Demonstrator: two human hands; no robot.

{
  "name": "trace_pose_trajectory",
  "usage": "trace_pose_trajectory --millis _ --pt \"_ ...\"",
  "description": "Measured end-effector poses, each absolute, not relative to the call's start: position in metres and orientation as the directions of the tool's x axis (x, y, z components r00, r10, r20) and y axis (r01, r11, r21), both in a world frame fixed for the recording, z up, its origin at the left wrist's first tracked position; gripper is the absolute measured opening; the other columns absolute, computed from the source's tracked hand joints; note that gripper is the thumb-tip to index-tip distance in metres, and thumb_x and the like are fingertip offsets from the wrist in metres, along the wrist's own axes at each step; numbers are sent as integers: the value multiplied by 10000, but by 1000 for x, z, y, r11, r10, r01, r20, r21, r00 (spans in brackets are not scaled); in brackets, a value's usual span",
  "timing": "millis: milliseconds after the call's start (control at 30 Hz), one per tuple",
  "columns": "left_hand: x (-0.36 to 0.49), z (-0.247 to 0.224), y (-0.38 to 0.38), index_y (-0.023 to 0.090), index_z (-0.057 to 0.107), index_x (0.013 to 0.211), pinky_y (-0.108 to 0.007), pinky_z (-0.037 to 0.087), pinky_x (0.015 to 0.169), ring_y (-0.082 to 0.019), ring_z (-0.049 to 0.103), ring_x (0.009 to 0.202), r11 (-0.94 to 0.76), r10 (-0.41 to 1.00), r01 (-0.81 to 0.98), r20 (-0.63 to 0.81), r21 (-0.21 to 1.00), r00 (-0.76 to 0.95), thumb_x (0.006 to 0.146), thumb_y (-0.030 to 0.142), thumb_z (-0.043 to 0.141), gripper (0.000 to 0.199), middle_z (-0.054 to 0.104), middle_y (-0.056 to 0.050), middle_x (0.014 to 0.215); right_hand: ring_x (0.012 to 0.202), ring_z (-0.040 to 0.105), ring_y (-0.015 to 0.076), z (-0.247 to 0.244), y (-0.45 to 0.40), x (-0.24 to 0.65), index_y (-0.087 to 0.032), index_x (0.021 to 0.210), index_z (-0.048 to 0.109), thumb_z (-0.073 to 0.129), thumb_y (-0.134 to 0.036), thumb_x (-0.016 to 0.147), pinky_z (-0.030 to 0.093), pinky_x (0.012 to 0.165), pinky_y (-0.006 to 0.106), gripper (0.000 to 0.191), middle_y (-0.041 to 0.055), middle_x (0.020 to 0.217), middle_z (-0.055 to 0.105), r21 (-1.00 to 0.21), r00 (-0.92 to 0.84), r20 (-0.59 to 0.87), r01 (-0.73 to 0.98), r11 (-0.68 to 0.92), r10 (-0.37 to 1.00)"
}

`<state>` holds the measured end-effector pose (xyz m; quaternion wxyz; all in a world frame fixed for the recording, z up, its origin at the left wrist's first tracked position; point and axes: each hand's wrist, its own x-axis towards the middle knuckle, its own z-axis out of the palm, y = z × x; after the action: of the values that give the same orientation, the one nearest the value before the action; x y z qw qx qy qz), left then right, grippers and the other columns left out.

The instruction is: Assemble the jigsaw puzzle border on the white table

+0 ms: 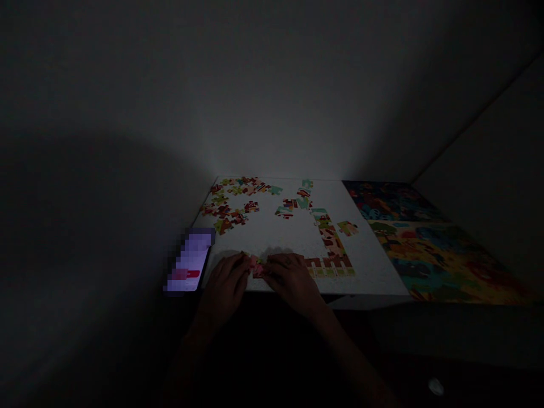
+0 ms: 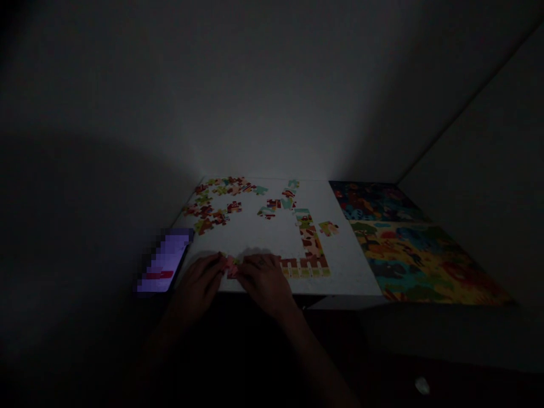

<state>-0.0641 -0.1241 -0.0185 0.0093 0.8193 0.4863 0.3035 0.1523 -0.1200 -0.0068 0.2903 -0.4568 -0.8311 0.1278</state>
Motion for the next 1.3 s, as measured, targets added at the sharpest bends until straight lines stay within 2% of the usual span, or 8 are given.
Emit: trace_pose_trajectory --millis 733,1100,1300 --pt "-56 -28 -136 238 670 1177 -434 534 947 -250 567 1095 -395 853 831 492 393 173 952 297 507 284 603 -93 1161 1100 590 232 -8 -117 153 -263 1094 706 639 -369 914 434 962 418 220 52 1175 692 -512 -384 347 687 516 855" --pt "-52 -29 -141 246 683 1168 -533 469 1021 -272 550 1113 -330 874 848 474 415 108 939 319 527 286 589 -99 1157 1112 589 226 -4 -119 152 -262 1115 704 622 -369 924 434 980 418 233 55 1181 691 -511 -386 321 698 501 865" --pt "-52 -29 -140 246 679 1166 -517 469 1021 -257 553 1102 -351 868 842 479 410 129 942 307 530 276 583 -92 1146 1095 599 219 -3 -119 152 -255 1107 707 638 -346 917 450 969 405 222 60 1167 694 -508 -389 339 691 515 857"
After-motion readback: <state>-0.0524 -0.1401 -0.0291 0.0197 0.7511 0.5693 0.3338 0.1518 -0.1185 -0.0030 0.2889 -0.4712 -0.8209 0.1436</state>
